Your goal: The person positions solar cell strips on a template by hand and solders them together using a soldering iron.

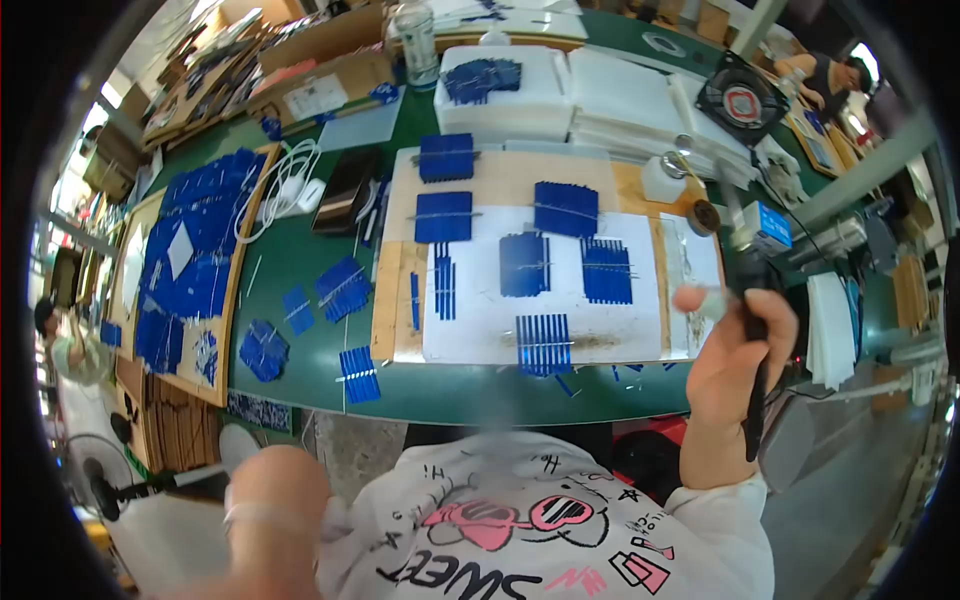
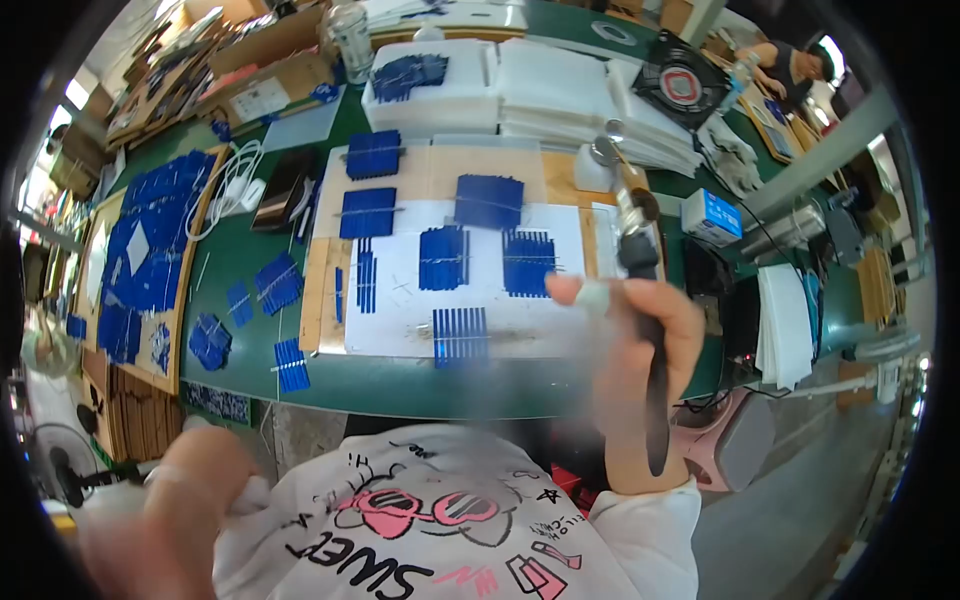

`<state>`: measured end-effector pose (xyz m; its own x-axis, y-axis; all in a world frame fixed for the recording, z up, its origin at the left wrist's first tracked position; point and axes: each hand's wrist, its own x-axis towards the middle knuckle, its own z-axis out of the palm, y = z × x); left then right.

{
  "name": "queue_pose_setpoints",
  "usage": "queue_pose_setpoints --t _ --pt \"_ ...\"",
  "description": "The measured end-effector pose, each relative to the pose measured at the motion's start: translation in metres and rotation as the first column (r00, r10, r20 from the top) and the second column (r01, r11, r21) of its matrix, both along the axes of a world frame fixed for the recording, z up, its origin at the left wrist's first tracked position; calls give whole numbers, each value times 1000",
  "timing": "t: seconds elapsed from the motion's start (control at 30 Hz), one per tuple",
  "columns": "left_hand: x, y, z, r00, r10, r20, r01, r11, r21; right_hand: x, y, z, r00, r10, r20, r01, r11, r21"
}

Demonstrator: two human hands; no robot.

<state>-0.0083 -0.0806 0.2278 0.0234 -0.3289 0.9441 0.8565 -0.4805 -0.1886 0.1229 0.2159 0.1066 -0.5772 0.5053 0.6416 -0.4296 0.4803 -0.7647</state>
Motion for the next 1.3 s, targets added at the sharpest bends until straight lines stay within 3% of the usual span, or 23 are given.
queue_pose_setpoints --t 0.03,0.07,0.1,0.13,0.17,0.2,0.27,0.3,0.37,0.4,0.43,0.5,0.87,1.3 --pt "-39 -27 -42 893 438 100 -449 876 178 5 -3 -10 996 69 48 -65 996 -66" --pt "-37 8 -72 858 465 219 -425 882 -205 14 -9 -23 985 -8 172 34 988 -147" --pt "-30 41 -96 793 516 323 -288 785 -548 24 -8 -32 952 23 304 25 988 -152" --pt "-34 34 -117 797 596 96 -170 374 -912 29 -11 -42 947 2 320 55 984 -169" --pt "-31 56 -149 834 478 276 93 371 -924 31 -14 -50 942 -22 334 87 980 -181" --pt "-28 60 -184 863 451 228 116 261 -958 31 -16 -52 924 -13 381 88 980 -180" --pt "-20 61 -221 907 422 14 -88 220 -971 29 -16 -59 930 19 366 50 983 -176" --pt "-18 62 -222 904 427 20 -79 214 -974 33 -20 -66 927 27 375 45 982 -182" --pt "-18 64 -221 916 402 -9 -53 99 -994 38 -27 -80 919 -36 392 194 908 -371" --pt "-19 64 -226 921 383 -68 -93 48 -994 24 -34 -87 913 -201 355 336 864 -375" --pt "-19 64 -227 922 380 -66 -91 46 -995 20 -34 -87 912 -202 358 339 862 -376" --pt "-16 69 -226 912 398 -102 -105 -15 -994 16 -35 -87 967 54 250 35 941 -336" --pt "-15 74 -230 908 403 -119 -115 -33 -993 -2 -42 -78 915 1 405 38 995 -88" --pt "-31 82 -216 910 410 -56 -49 -27 -998 -6 -36 -68 897 10 442 -6 1000 -9"
